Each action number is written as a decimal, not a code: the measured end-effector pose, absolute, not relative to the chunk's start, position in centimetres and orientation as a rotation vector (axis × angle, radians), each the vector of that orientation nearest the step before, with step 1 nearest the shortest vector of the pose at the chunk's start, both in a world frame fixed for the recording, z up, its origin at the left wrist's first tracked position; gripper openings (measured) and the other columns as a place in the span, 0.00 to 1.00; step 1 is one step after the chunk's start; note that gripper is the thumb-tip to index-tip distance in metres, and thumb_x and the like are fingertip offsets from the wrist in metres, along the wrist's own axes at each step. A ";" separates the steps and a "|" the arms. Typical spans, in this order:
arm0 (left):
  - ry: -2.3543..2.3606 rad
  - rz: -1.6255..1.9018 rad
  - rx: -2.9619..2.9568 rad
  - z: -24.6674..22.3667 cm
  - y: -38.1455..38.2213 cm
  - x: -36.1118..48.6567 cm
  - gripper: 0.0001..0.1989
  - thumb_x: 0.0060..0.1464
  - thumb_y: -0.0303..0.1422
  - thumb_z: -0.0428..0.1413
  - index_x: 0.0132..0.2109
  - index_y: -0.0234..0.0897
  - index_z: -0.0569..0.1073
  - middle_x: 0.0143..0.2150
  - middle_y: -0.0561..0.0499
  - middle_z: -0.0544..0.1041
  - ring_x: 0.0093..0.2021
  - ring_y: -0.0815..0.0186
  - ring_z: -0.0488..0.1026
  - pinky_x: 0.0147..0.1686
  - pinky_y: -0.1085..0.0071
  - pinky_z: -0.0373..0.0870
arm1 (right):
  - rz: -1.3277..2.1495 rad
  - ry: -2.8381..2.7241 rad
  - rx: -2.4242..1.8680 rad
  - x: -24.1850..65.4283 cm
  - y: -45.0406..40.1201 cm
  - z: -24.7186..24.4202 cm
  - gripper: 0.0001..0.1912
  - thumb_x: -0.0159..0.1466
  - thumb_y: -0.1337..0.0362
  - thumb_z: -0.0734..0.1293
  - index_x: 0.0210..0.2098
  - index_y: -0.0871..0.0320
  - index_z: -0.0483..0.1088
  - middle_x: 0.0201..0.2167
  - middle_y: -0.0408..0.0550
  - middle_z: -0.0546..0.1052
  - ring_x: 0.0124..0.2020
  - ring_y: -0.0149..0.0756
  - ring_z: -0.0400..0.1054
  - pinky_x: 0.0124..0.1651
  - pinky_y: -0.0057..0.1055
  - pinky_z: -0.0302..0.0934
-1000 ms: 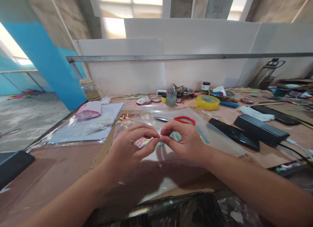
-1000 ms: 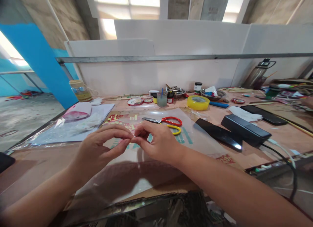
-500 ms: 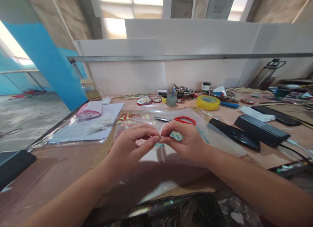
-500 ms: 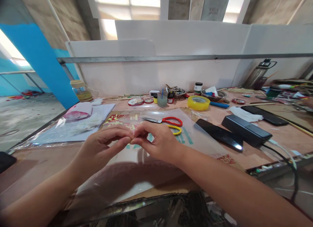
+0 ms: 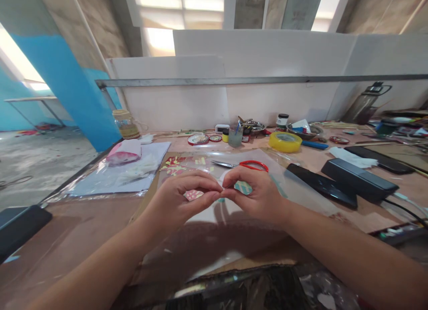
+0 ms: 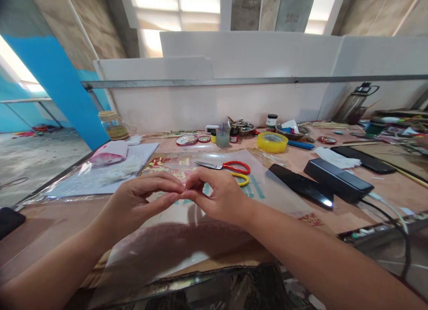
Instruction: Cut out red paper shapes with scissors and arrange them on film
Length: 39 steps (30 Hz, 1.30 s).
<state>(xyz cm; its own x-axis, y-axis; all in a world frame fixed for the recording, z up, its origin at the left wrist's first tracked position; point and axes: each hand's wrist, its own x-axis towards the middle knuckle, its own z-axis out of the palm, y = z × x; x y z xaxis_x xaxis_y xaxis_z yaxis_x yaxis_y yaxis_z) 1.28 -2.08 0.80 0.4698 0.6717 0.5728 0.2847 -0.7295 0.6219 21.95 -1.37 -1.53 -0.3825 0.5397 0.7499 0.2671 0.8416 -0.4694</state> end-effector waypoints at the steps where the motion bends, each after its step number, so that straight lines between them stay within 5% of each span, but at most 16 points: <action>1: 0.795 1.187 2.289 0.8 -2.1 1.3 0.05 0.56 0.27 0.61 0.37 0.40 0.82 0.35 0.50 0.83 0.38 0.64 0.79 0.39 0.71 0.76 | 0.340 -1.983 -0.610 21.9 -1.4 -1.6 0.05 0.64 0.63 0.69 0.33 0.56 0.70 0.27 0.43 0.76 0.27 0.31 0.69 0.32 0.27 0.64; 39: 0.814 1.278 2.268 -0.5 -1.7 1.5 0.05 0.59 0.26 0.59 0.37 0.40 0.79 0.37 0.53 0.81 0.39 0.69 0.77 0.40 0.76 0.73 | 0.339 -1.952 -0.673 21.6 -1.3 -2.0 0.05 0.63 0.66 0.70 0.34 0.57 0.69 0.26 0.40 0.75 0.27 0.28 0.68 0.32 0.24 0.62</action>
